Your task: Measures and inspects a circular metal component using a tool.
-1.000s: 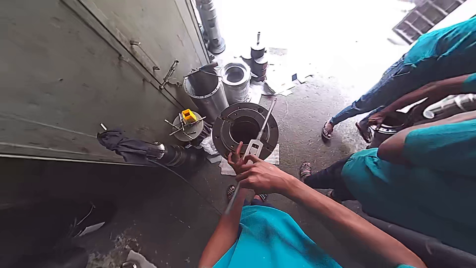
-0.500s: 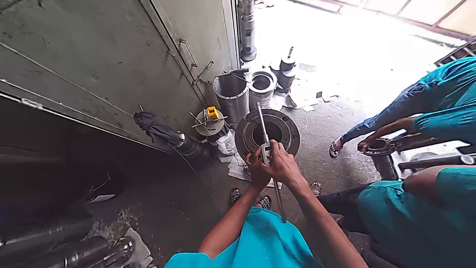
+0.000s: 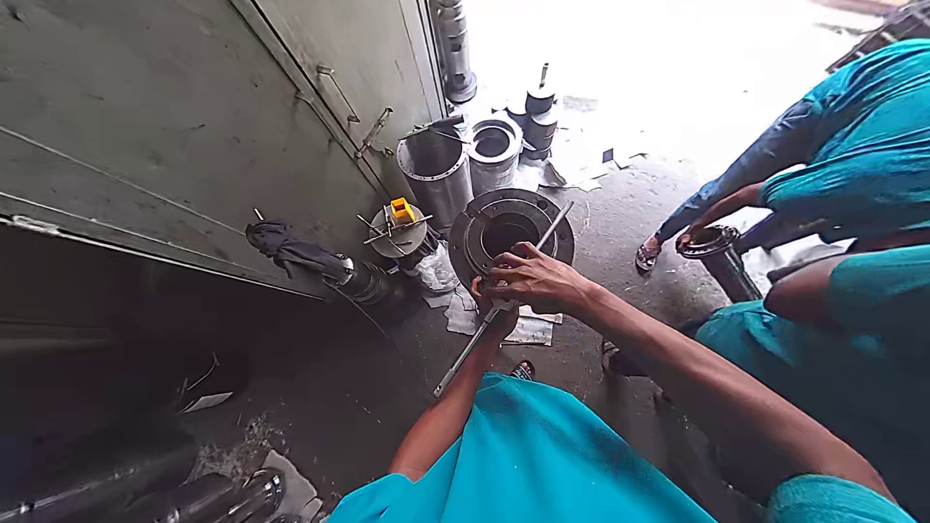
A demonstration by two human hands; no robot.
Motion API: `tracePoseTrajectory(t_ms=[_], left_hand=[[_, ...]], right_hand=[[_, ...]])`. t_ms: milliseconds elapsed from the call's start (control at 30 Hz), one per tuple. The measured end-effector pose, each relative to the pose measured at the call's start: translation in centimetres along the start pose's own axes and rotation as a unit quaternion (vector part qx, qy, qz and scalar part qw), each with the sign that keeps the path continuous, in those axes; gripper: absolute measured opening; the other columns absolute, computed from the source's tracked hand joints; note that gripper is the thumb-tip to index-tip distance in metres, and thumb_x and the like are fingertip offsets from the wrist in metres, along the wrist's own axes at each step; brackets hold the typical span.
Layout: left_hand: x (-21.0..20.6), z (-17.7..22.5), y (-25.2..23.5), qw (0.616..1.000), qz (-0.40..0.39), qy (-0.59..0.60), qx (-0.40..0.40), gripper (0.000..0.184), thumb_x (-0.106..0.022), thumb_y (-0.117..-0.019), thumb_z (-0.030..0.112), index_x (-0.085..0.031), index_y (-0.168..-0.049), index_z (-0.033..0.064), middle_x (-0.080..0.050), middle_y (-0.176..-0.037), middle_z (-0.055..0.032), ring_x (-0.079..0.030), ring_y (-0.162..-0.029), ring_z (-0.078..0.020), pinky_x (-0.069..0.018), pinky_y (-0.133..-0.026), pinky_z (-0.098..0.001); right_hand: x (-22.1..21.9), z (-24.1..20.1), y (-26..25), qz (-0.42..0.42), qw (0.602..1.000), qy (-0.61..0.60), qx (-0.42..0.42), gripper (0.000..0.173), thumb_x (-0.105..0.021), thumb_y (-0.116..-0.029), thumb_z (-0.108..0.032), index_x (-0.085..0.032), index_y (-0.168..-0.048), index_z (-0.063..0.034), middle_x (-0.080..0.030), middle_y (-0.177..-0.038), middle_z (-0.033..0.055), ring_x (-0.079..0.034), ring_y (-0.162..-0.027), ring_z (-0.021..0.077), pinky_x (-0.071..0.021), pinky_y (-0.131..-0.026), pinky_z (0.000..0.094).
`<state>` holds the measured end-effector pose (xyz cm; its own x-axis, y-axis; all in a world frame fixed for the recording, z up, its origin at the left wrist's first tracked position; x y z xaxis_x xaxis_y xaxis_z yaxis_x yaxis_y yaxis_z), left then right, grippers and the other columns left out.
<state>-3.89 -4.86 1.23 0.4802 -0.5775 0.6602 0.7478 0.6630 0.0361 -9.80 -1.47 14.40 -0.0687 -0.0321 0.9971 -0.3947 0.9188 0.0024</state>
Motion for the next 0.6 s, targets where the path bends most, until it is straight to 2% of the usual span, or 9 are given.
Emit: tracePoseTrajectory(t_ms=[100, 200, 233, 300, 367, 433, 500, 533, 600], left_hand=[[0.6, -0.8, 0.2, 0.994, -0.001, 0.096, 0.044, 0.052, -0.071, -0.0919, 0.015, -0.057, -0.139, -0.0004, -0.051, -0.148, -0.0202, -0.041, -0.142, -0.0288, -0.0315, -0.119, -0.0457], [1.0, -1.9, 0.4, 0.976, 0.037, 0.204, 0.071, 0.056, -0.069, -0.0936, 0.007, -0.047, -0.145, 0.0025, -0.057, -0.142, -0.0164, -0.056, -0.125, -0.0202, -0.0491, -0.103, -0.0398], [1.4, -1.7, 0.4, 0.976, 0.033, 0.210, 0.043, 0.050, -0.062, -0.0994, 0.006, -0.044, -0.145, 0.0025, -0.058, -0.141, -0.0130, -0.056, -0.127, -0.0158, -0.0456, -0.107, -0.0369], [2.9, 0.5, 0.2, 0.989, 0.038, 0.101, -0.102, 0.029, -0.059, -0.0961, -0.003, -0.065, -0.123, -0.0086, -0.064, -0.138, -0.0160, -0.051, -0.136, -0.0271, -0.0213, -0.120, -0.0517], [3.2, 2.0, -0.4, 0.977, 0.040, -0.056, -0.201, 0.020, -0.070, -0.0843, 0.002, -0.077, -0.102, 0.0070, -0.072, -0.124, -0.0110, -0.056, -0.130, -0.0339, -0.0247, -0.112, -0.0651], [3.1, 2.5, -0.4, 0.973, 0.038, -0.089, -0.208, 0.021, -0.071, -0.0849, 0.006, -0.077, -0.105, 0.0085, -0.070, -0.129, -0.0124, -0.057, -0.129, -0.0361, -0.0293, -0.108, -0.0656], [3.1, 2.4, -0.3, 0.978, 0.047, -0.083, -0.187, 0.031, -0.071, -0.0869, 0.009, -0.072, -0.118, 0.0061, -0.064, -0.138, -0.0138, -0.057, -0.130, -0.0348, -0.0289, -0.111, -0.0630], [3.1, 2.5, -0.2, 0.978, 0.057, -0.077, -0.185, 0.032, -0.071, -0.0867, 0.011, -0.073, -0.118, 0.0065, -0.063, -0.140, -0.0134, -0.058, -0.128, -0.0335, -0.0299, -0.110, -0.0627], [3.0, 2.5, 0.0, 0.979, 0.061, -0.069, -0.179, 0.033, -0.070, -0.0875, 0.016, -0.073, -0.120, 0.0089, -0.058, -0.147, -0.0111, -0.057, -0.130, -0.0311, -0.0298, -0.110, -0.0625]], right_hand=[[0.2, -0.7, 0.3, 0.059, 0.998, 0.028, 0.017, 0.051, -0.070, -0.0869, -0.004, -0.066, -0.132, -0.0270, -0.064, -0.135, 0.0060, -0.053, -0.133, 0.0330, -0.0404, -0.106, 0.0584], [0.4, -1.2, 1.1, 0.076, 0.996, 0.050, 0.012, 0.043, -0.061, -0.0968, -0.007, -0.065, -0.133, -0.0296, -0.061, -0.140, 0.0041, -0.055, -0.131, 0.0307, -0.0455, -0.096, 0.0527], [0.4, -0.9, 1.5, 0.073, 0.996, 0.042, 0.010, 0.045, -0.061, -0.0961, -0.007, -0.066, -0.133, -0.0321, -0.062, -0.139, 0.0044, -0.056, -0.129, 0.0312, -0.0459, -0.094, 0.0524], [0.1, -0.2, 2.3, 0.085, 0.996, 0.012, 0.015, 0.044, -0.063, -0.0948, -0.007, -0.069, -0.129, -0.0340, -0.064, -0.134, 0.0046, -0.058, -0.124, 0.0313, -0.0471, -0.092, 0.0517], [0.0, 0.4, 2.8, 0.116, 0.993, -0.021, 0.017, 0.037, -0.062, -0.0952, -0.004, -0.074, -0.121, -0.0284, -0.066, -0.131, 0.0060, -0.059, -0.124, 0.0323, -0.0490, -0.090, 0.0519], [-0.3, 1.0, 3.4, 0.152, 0.987, -0.053, -0.026, 0.034, -0.064, -0.0935, -0.003, -0.076, -0.116, -0.0250, -0.064, -0.136, 0.0081, -0.057, -0.130, 0.0347, -0.0500, -0.093, 0.0531], [-1.0, 2.2, 4.5, 0.201, 0.955, -0.159, -0.147, 0.043, -0.061, -0.0921, 0.001, -0.072, -0.125, -0.0248, -0.056, -0.147, 0.0099, -0.050, -0.138, 0.0330, -0.0477, -0.104, 0.0536], [-1.4, 2.8, 5.6, 0.251, 0.911, -0.245, -0.220, 0.044, -0.060, -0.0924, 0.001, -0.071, -0.129, -0.0207, -0.054, -0.148, 0.0126, -0.052, -0.135, 0.0305, -0.0483, -0.107, 0.0515], [-2.3, 3.4, 7.4, 0.286, 0.815, -0.347, -0.365, 0.047, -0.063, -0.0958, -0.013, -0.058, -0.143, -0.0148, -0.055, -0.142, 0.0169, -0.066, -0.112, 0.0260, -0.0586, -0.091, 0.0463]])
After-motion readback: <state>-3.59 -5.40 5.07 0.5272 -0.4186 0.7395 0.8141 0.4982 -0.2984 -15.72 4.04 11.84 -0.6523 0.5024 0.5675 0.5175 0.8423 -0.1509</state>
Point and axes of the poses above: each hand's wrist, its own y-axis away from the middle knuckle, its own x-axis out of the back of the hand, z = x × y, the point moved 7 cm from there along -y, towards the middle knuckle
